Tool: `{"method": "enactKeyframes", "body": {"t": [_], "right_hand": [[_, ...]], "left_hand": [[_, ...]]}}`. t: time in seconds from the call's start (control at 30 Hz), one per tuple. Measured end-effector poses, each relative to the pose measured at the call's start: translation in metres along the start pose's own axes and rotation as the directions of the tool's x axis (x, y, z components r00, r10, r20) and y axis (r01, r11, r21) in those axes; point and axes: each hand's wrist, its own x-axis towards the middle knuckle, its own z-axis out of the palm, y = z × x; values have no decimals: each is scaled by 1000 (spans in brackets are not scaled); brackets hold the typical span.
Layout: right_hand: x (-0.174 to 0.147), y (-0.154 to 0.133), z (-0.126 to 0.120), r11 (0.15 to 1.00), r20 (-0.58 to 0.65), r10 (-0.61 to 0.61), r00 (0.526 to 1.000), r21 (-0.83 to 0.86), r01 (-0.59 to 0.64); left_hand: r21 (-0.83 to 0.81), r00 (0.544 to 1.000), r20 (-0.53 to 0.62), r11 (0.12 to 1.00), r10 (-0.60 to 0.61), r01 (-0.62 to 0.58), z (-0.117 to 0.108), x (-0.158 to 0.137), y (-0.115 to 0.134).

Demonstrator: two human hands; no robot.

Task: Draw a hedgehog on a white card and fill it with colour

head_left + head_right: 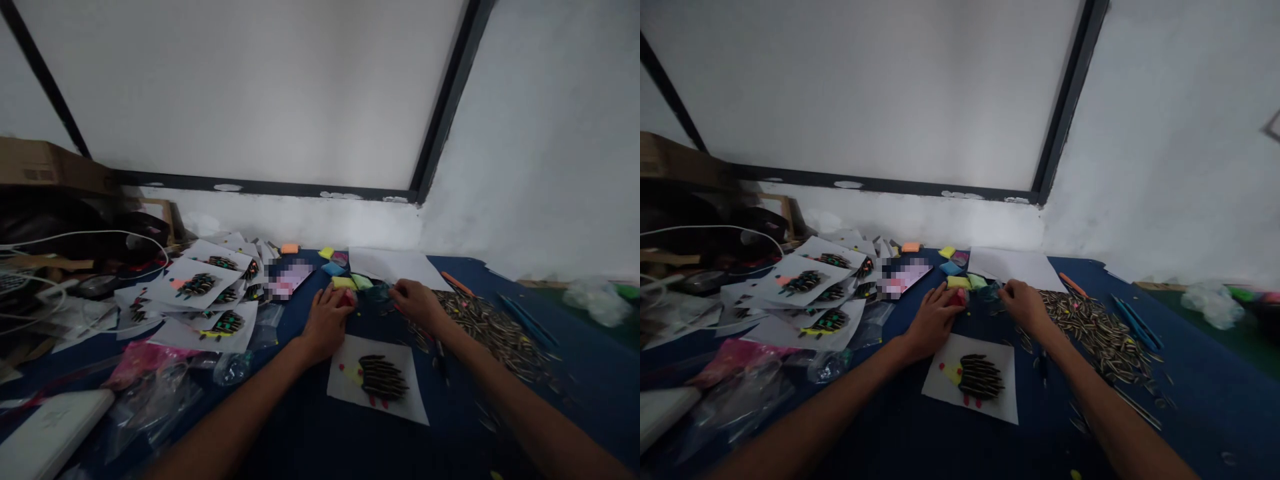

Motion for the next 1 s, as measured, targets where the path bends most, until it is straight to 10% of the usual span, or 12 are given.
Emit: {"method": "enactKeyframes", "body": {"t": [0.2, 0.4, 0.67, 1.0], "right_hand": [[-22, 4, -6, 987, -33, -129, 991, 94, 132], [-28, -36, -2, 957, -81, -282, 956, 44, 287], [-27, -35, -17, 968, -202, -231, 952, -146, 204], [-38, -1, -12, 988, -331, -122, 936, 50, 147]], "left_hand": [[-55, 984, -159, 996, -83, 75, -6, 5, 5], [-37, 993, -77, 995, -94, 91, -1, 3, -1], [-87, 984, -153, 993, -86, 74, 3, 3, -4], [-506, 963, -260, 860, -76, -69, -1, 12, 17]]}}
